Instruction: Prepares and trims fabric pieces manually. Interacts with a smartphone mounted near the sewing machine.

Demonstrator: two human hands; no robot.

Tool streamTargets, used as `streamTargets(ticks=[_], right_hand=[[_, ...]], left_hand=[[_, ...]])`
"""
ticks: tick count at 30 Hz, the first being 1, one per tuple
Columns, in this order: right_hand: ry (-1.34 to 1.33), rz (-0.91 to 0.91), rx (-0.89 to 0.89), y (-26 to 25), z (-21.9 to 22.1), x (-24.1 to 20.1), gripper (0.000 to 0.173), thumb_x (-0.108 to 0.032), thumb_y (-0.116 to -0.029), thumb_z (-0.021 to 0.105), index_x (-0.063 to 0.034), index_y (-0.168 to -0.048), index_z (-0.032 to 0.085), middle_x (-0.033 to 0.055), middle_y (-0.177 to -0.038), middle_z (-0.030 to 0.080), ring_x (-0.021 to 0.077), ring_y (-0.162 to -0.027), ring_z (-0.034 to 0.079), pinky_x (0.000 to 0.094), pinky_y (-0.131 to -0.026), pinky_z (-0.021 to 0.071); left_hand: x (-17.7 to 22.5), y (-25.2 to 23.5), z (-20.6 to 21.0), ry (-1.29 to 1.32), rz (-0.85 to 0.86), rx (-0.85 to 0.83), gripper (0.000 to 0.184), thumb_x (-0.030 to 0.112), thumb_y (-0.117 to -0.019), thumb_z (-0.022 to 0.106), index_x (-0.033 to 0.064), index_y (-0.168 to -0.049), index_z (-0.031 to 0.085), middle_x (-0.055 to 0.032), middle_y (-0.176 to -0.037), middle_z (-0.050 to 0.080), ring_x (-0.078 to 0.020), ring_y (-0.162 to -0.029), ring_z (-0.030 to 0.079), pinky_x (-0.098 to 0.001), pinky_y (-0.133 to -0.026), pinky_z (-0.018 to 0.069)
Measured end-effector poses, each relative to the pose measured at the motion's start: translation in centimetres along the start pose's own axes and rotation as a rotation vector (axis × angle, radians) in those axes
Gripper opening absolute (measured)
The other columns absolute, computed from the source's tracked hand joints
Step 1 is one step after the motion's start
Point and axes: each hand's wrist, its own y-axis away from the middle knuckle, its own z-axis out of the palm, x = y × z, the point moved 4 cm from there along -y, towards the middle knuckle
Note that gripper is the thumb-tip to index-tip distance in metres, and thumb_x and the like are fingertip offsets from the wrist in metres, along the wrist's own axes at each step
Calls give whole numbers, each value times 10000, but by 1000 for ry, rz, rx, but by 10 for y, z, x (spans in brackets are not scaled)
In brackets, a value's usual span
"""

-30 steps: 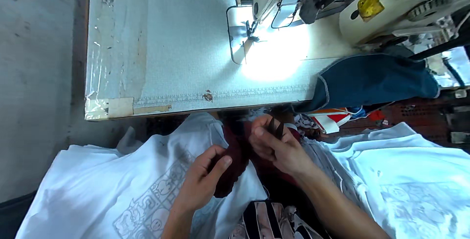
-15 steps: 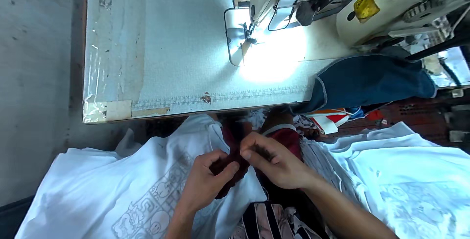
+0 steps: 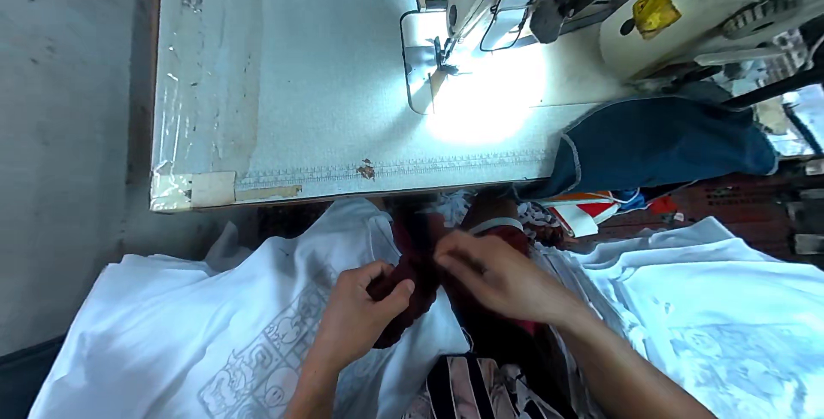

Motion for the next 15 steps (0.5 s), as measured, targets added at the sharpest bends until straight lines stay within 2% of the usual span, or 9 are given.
streamTargets(ticks=[1, 2, 4, 7, 10, 12, 15], right_hand=[[145, 9, -50, 1, 6, -5, 261, -235, -1079, 500, -51, -1166, 664, 75, -925, 708, 151, -793, 685, 336, -716, 586], [244, 9, -83, 2, 13, -8, 307, -308, -1080, 506, -57, -1123, 678, 89, -935, 709, 200, -816, 706, 395, -712, 595], [308, -56, -85, 2, 25, -6, 370, -375, -1065, 516, -76, -885, 638, 70, -773, 599, 206, -681, 621, 382, -564, 505], [212, -191, -89, -1, 25, -3, 383, -299, -1061, 535, -87, -744, 565, 39, -666, 503, 160, -590, 518, 317, -508, 410], [96, -272, -107, -3, 24, 1, 373, -236, -1065, 534, -79, -726, 550, 40, -644, 487, 142, -587, 498, 292, -519, 395], [57, -250, -71, -2, 19, 9, 362, -215, -1065, 533, -60, -739, 560, 52, -654, 504, 140, -602, 507, 283, -537, 411], [81, -73, 170, 7, -16, 40, 355, -239, -1072, 512, -31, -811, 634, 33, -664, 556, 94, -602, 534, 278, -556, 460]], left_hand=[[0, 0, 1, 0, 0, 20, 138, 297, -916, 699, 163, -889, 723, 104, -719, 662, 22, -636, 621, -171, -577, 526], [-1, -1, 1, -2, 9, 41, 139, 293, -919, 697, 160, -887, 722, 101, -718, 662, 17, -635, 621, -174, -576, 526], [-2, 0, 1, -10, 33, 57, 144, 302, -916, 705, 165, -876, 729, 104, -715, 669, 17, -637, 629, -172, -574, 528], [-2, 1, 1, 7, 64, 27, 137, 303, -900, 721, 171, -866, 734, 109, -713, 673, 21, -633, 630, -166, -565, 529], [0, 2, 3, 19, 36, 11, 142, 313, -892, 732, 175, -860, 730, 107, -703, 667, 15, -620, 626, -171, -555, 525], [1, 1, 5, 2, 13, 20, 148, 323, -890, 727, 180, -854, 724, 108, -693, 658, 13, -611, 620, -176, -544, 519], [-3, 5, -6, 16, -1, 77, 130, 304, -873, 733, 178, -841, 716, 114, -693, 648, 14, -613, 608, -182, -555, 516]])
